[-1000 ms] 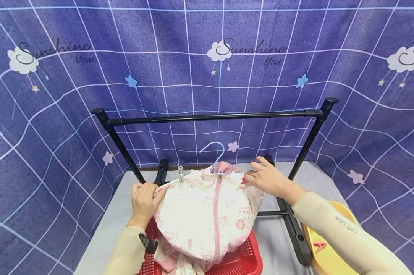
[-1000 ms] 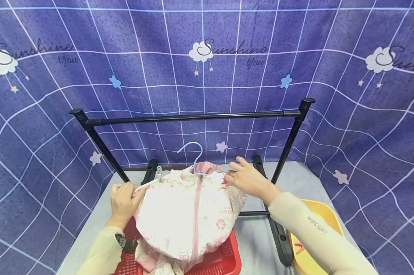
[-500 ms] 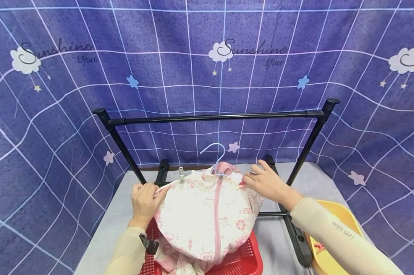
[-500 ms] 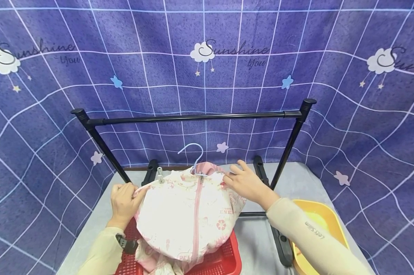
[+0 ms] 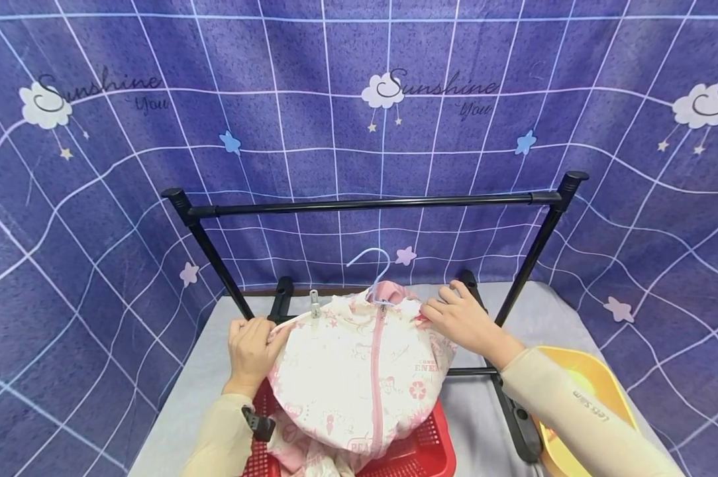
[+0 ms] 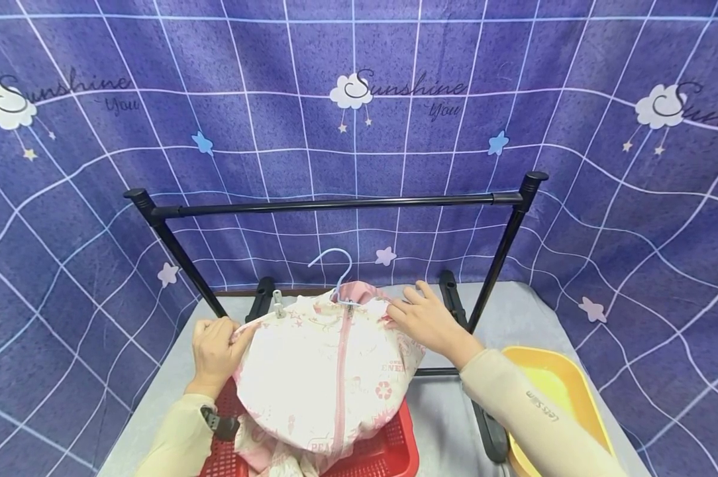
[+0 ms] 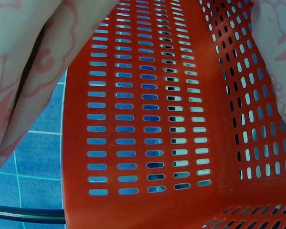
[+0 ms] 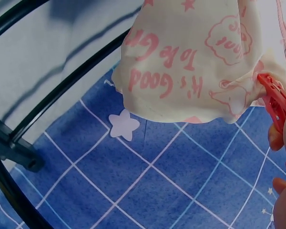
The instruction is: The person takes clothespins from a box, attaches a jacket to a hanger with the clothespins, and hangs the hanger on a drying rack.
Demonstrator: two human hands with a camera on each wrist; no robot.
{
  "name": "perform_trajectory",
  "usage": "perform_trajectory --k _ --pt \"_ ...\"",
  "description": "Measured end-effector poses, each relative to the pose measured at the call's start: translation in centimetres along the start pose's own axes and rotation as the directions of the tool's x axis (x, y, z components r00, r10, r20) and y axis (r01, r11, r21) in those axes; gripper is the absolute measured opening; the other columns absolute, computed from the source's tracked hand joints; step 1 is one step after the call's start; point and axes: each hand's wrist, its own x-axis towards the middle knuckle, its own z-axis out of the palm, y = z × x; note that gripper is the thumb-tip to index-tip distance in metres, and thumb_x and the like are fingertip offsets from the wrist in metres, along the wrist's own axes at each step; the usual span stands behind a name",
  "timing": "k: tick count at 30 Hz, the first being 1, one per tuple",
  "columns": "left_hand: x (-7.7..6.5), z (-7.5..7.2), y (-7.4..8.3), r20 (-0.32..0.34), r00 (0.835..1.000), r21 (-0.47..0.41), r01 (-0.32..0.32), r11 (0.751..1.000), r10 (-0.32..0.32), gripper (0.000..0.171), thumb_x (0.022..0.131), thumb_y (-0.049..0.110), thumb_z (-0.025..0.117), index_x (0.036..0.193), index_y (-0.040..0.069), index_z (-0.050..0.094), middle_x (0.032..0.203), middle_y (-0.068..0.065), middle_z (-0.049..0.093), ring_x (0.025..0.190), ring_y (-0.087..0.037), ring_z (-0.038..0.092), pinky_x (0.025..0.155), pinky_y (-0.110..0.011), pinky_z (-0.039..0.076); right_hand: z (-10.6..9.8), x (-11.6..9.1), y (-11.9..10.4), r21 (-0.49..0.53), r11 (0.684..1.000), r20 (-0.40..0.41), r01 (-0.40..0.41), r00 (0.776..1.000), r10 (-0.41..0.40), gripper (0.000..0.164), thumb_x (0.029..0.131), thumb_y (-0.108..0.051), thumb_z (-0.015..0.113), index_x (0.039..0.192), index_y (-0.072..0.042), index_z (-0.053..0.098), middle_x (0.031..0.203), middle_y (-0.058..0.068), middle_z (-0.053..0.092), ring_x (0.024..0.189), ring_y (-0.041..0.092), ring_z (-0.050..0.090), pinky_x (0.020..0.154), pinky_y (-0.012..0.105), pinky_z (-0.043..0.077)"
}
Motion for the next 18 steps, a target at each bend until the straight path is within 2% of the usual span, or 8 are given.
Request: perform_trajectory --k 9,13,18 --pt "0.0 0.0 0.0 -0.008 1.000 -0.005 -0.003 1.000 0.003 0.049 0.099 0.042 0.059 0.069 0.003 0.053 0.060 -0.008 0.048 0.047 -0.027 0.043 0.059 -0.043 0.029 0.6 -0.3 -0.7 -0.002 0.998 -0.070 -0.064 0.996 0.064 0.036 0.096 -0.045 0.045 0.091 -0.012 0.058 0.080 -0.002 0.055 0.078 0.026 0.047 0.083 0.050 0.039" --pt "-0.1 0.0 0.0 -0.002 1.000 0.006 -0.004 1.000 0.004 0.050 0.100 0.042 0.057 0.070 0.002 0.053 0.060 -0.008 0.047 0.047 -0.028 0.041 0.059 -0.044 0.029 0.7 -0.5 -1.0 0.013 0.995 -0.075 -0.100 0.992 0.100 0.039 0.099 -0.046 0.042 0.094 -0.012 0.060 0.082 -0.001 0.055 0.078 0.026 0.046 0.084 0.050 0.038" --pt "-0.2 0.0 0.0 0.011 1.000 0.017 0.000 1.000 0.000 0.050 0.100 0.043 0.056 0.070 0.003 0.052 0.060 -0.008 0.047 0.048 -0.028 0.042 0.059 -0.043 0.029 0.6 -0.6 -1.3 0.067 0.987 -0.069 -0.143 0.987 0.147 0.038 0.098 -0.045 0.044 0.096 -0.011 0.062 0.082 0.000 0.054 0.076 0.025 0.044 0.084 0.052 0.037"
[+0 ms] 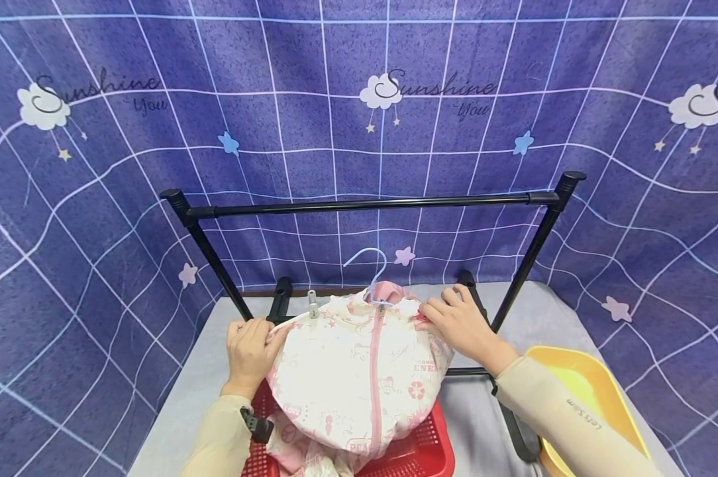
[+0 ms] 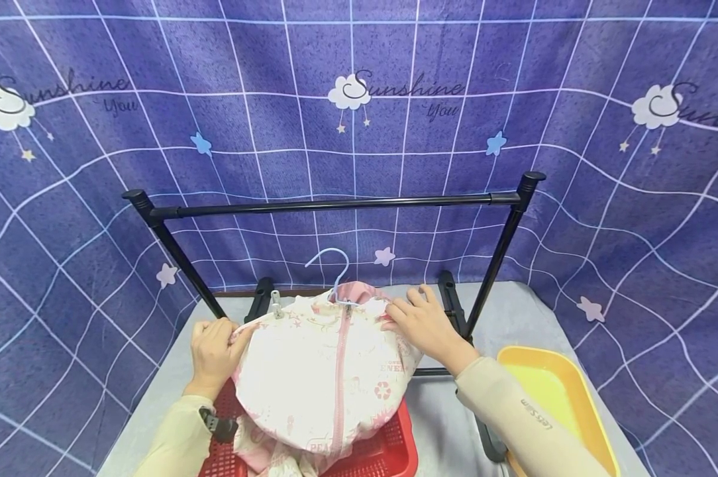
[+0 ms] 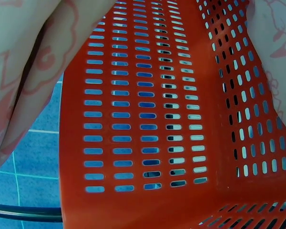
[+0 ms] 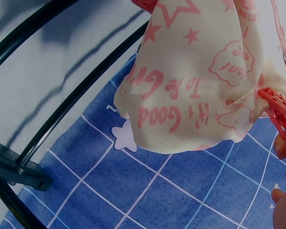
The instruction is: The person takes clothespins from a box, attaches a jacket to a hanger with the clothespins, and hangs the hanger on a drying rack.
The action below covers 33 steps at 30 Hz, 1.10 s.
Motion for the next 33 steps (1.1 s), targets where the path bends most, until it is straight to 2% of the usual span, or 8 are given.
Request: perform_trajectory --k 7,13,17,22,33 --pt "-0.07 -0.01 0.04 0.011 1.000 0.009 0.013 1.000 -0.014 0.052 0.101 0.044 0.054 0.070 0.003 0.051 0.060 -0.008 0.047 0.048 -0.029 0.043 0.059 -0.043 0.028 0.40 -0.12 -0.28 0.039 0.999 -0.062 -0.037 0.997 0.039 0.043 0.100 -0.049 0.046 0.092 -0.010 0.061 0.078 0.001 0.052 0.073 0.024 0.043 0.082 0.053 0.038" --pt "-0.16 -0.01 0.10 0.017 1.000 0.009 0.023 1.000 -0.023 0.052 0.101 0.045 0.053 0.071 0.003 0.051 0.061 -0.008 0.047 0.049 -0.028 0.042 0.059 -0.043 0.028 0.47 -0.16 -0.45 0.043 0.997 -0.074 -0.068 0.995 0.071 0.046 0.099 -0.054 0.046 0.091 -0.011 0.060 0.081 0.001 0.053 0.075 0.025 0.045 0.082 0.053 0.038" --pt "-0.17 0.00 0.10 0.020 0.999 0.010 0.029 1.000 -0.029 0.052 0.101 0.045 0.053 0.071 0.003 0.051 0.061 -0.008 0.047 0.049 -0.028 0.043 0.060 -0.043 0.028 0.41 -0.09 -0.53 0.035 0.995 -0.080 -0.089 0.993 0.092 0.052 0.098 -0.057 0.046 0.097 -0.008 0.063 0.090 0.006 0.056 0.082 0.029 0.050 0.082 0.054 0.038" --pt "-0.18 0.01 0.03 0.019 0.999 0.012 0.028 1.000 -0.028 0.052 0.101 0.045 0.054 0.071 0.003 0.051 0.061 -0.008 0.047 0.049 -0.028 0.043 0.060 -0.043 0.029 0.29 -0.04 -0.55 0.072 0.991 -0.106 -0.117 0.987 0.124 0.057 0.098 -0.059 0.048 0.110 -0.005 0.061 0.101 0.011 0.058 0.088 0.033 0.053 0.081 0.054 0.037" --pt "-0.12 0.01 -0.04 0.006 1.000 -0.004 0.025 1.000 -0.025 0.051 0.100 0.044 0.056 0.070 0.003 0.053 0.061 -0.009 0.049 0.048 -0.029 0.045 0.060 -0.043 0.029 0.24 -0.64 -0.42 0.107 0.981 -0.126 -0.161 0.977 0.174 0.067 0.096 -0.066 0.046 0.115 -0.003 0.058 0.103 0.012 0.059 0.091 0.035 0.053 0.081 0.053 0.034"
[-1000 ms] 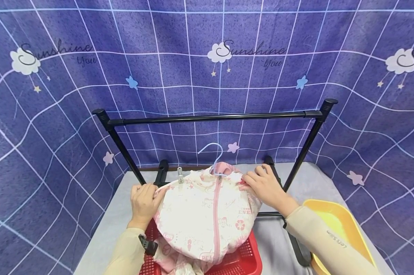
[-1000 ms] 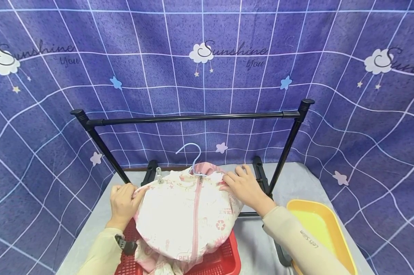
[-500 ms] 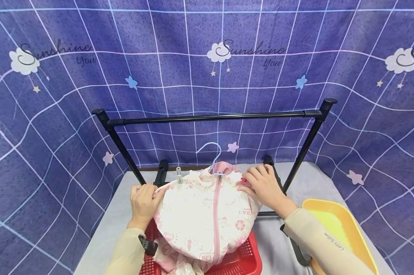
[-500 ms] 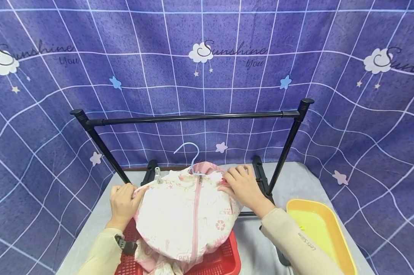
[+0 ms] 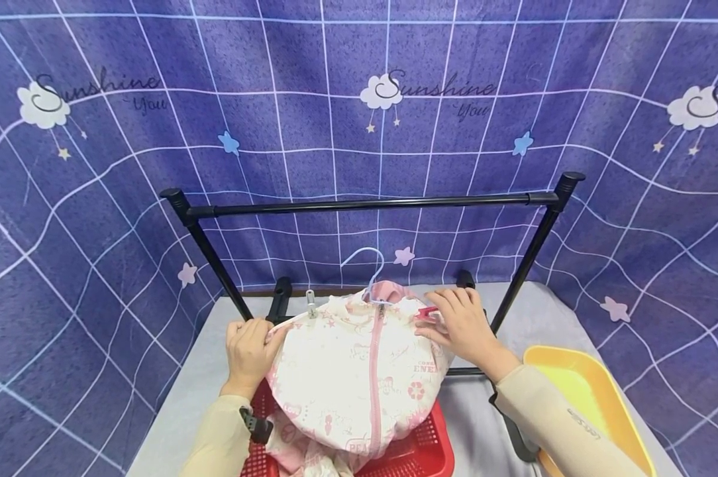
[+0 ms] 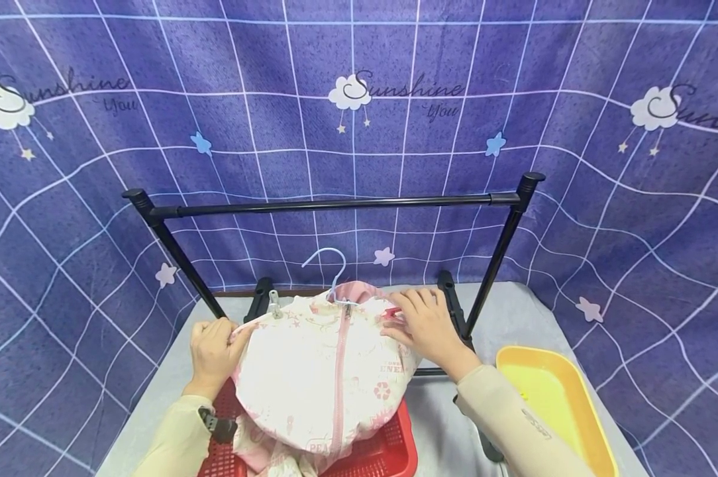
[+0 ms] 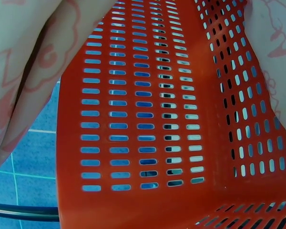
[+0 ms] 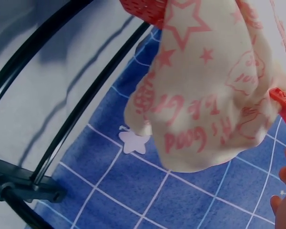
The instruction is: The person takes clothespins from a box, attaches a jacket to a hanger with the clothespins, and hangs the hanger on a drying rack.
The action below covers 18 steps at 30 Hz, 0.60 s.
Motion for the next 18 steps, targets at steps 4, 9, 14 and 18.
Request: perform_trajectory --k 4,9,14,18 --pt "0.0 -0.1 0.0 0.002 1.000 -0.004 0.005 1.000 -0.005 0.051 0.100 0.045 0.056 0.071 0.003 0.053 0.061 -0.009 0.050 0.049 -0.029 0.047 0.060 -0.043 0.030 -0.1 -0.6 0.1 0.020 0.998 0.006 -0.052 0.999 0.052 0.073 0.093 -0.070 0.048 0.116 -0.001 0.058 0.103 0.014 0.059 0.093 0.036 0.052 0.082 0.053 0.033" --pt "0.0 -0.1 0.1 0.008 1.000 -0.004 0.016 1.000 -0.016 0.052 0.100 0.046 0.055 0.071 0.003 0.053 0.061 -0.010 0.051 0.050 -0.029 0.049 0.061 -0.043 0.030 -0.2 -1.6 0.2 0.053 0.991 0.014 -0.123 0.992 0.123 0.080 0.091 -0.071 0.049 0.120 0.002 0.056 0.106 0.017 0.058 0.096 0.036 0.051 0.083 0.054 0.031" --pt "0.0 -0.1 0.1 0.007 1.000 -0.003 0.022 1.000 -0.022 0.052 0.100 0.046 0.056 0.070 0.003 0.052 0.061 -0.010 0.051 0.050 -0.029 0.049 0.061 -0.043 0.030 -0.1 -2.6 0.6 0.057 0.985 0.006 -0.163 0.987 0.163 0.085 0.090 -0.073 0.048 0.122 0.005 0.055 0.111 0.020 0.058 0.098 0.038 0.052 0.082 0.053 0.031" --pt "-0.1 -0.1 0.1 0.006 1.000 -0.001 0.023 1.000 -0.023 0.052 0.100 0.046 0.056 0.069 0.003 0.052 0.060 -0.010 0.051 0.050 -0.029 0.049 0.061 -0.044 0.030 0.1 -3.4 0.8 0.040 0.983 0.027 -0.179 0.984 0.178 0.085 0.090 -0.074 0.046 0.123 0.004 0.055 0.111 0.020 0.058 0.098 0.038 0.052 0.083 0.054 0.031"
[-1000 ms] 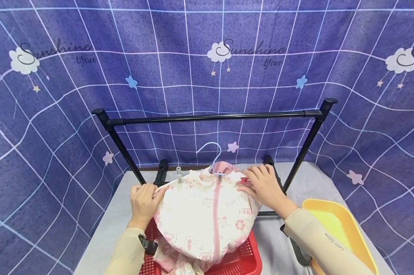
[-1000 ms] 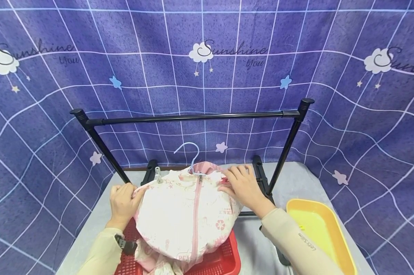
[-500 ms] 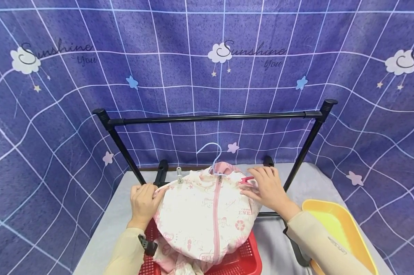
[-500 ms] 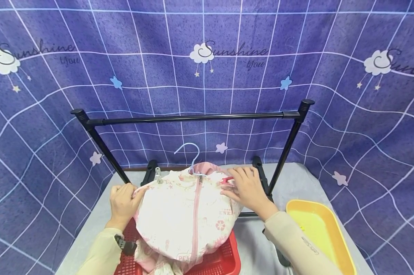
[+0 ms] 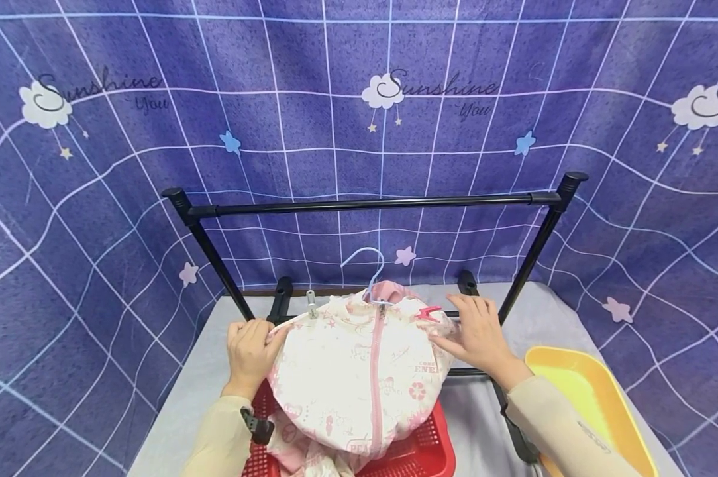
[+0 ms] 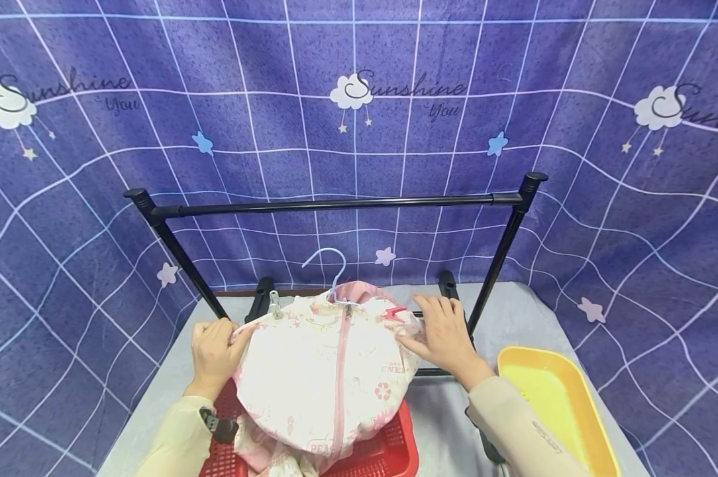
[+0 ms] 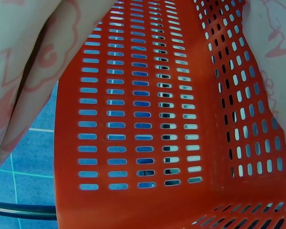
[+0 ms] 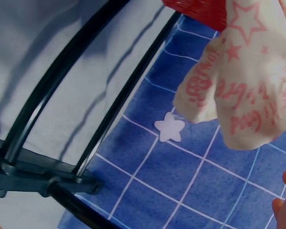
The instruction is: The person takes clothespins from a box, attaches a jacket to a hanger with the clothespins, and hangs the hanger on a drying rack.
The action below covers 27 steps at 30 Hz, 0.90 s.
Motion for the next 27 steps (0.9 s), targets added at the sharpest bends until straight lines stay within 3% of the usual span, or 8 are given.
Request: perform_trajectory --k 18,27 --pt "0.0 -0.1 0.0 0.008 1.000 -0.001 0.017 1.000 -0.017 0.055 0.101 0.047 0.054 0.068 0.003 0.050 0.059 -0.010 0.050 0.050 -0.029 0.049 0.062 -0.043 0.031 0.8 -1.7 -0.2 -0.018 0.999 0.089 -0.049 0.995 0.051 0.074 0.091 -0.068 0.048 0.122 -0.001 0.056 0.107 0.015 0.061 0.096 0.037 0.052 0.082 0.055 0.030" --pt "-0.2 -0.1 0.0 -0.001 1.000 -0.002 -0.001 1.000 0.001 0.052 0.101 0.045 0.055 0.070 0.003 0.051 0.061 -0.009 0.051 0.051 -0.030 0.049 0.061 -0.043 0.030 1.6 -2.1 -0.4 -0.044 0.998 0.092 -0.052 0.994 0.056 0.074 0.094 -0.068 0.040 0.120 -0.001 0.056 0.103 0.015 0.060 0.090 0.035 0.053 0.080 0.054 0.030"
